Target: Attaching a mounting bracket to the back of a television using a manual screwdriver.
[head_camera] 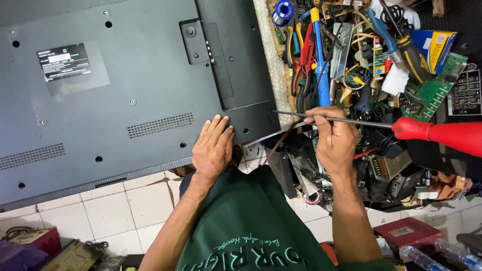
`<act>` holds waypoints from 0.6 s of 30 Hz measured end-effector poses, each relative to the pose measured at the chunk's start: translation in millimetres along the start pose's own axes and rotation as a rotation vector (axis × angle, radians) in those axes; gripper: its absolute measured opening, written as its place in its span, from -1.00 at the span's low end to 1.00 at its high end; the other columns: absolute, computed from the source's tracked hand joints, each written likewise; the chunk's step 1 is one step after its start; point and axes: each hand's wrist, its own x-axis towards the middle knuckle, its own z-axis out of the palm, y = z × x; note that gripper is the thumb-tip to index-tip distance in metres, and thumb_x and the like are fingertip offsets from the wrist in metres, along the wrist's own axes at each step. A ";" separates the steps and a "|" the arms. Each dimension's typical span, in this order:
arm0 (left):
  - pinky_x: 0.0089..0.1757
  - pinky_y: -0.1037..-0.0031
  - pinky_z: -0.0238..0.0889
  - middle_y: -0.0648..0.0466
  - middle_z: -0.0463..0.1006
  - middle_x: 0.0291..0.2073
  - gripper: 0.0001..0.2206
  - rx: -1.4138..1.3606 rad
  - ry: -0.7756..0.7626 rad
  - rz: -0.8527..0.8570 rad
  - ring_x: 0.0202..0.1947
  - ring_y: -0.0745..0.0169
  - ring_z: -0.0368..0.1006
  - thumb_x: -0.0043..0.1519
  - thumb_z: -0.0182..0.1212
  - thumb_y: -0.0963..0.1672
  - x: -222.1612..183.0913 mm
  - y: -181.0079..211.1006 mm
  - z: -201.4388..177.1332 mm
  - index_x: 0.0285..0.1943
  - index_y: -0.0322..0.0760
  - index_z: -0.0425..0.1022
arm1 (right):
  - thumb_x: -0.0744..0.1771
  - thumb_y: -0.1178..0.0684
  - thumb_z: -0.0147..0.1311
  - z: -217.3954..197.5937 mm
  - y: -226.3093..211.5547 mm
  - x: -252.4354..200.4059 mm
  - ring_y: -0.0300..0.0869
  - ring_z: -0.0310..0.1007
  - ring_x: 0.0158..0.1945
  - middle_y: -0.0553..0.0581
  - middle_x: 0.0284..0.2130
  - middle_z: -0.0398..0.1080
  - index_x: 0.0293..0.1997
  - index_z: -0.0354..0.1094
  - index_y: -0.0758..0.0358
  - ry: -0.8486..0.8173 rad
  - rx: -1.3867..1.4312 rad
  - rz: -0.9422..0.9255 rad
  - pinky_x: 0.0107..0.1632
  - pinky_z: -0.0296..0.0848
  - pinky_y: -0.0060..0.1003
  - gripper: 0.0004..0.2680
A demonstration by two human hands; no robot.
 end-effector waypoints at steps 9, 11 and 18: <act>0.22 0.27 0.31 0.00 0.66 0.05 -0.90 0.004 -0.010 -0.008 0.14 0.04 0.56 0.26 0.33 -0.16 -1.8 -0.2 -0.6 -0.08 -0.22 0.65 | 0.47 0.24 -0.08 5.2 -8.5 6.8 0.03 0.62 -0.29 0.29 -0.26 0.54 -0.14 0.37 0.48 -0.045 -0.034 -0.002 -0.18 0.60 -0.14 -0.88; 0.22 0.27 0.31 0.00 0.66 0.06 -0.90 0.001 -0.015 -0.006 0.14 0.04 0.56 0.27 0.33 -0.17 -1.4 -0.7 -1.6 -0.08 -0.22 0.65 | 0.47 0.24 -0.08 5.7 -4.5 5.8 0.02 0.62 -0.29 0.30 -0.26 0.54 -0.14 0.37 0.47 -0.049 -0.033 0.001 -0.18 0.60 -0.14 -0.88; 0.22 0.28 0.31 0.02 0.67 0.05 -0.91 -0.003 -0.015 -0.015 0.14 0.06 0.57 0.27 0.32 -0.16 -1.2 -1.1 0.6 -0.10 -0.21 0.65 | 0.47 0.25 -0.07 5.9 -8.3 8.9 0.03 0.62 -0.28 0.32 -0.24 0.55 -0.14 0.35 0.48 -0.051 -0.043 0.007 -0.19 0.59 -0.14 -0.89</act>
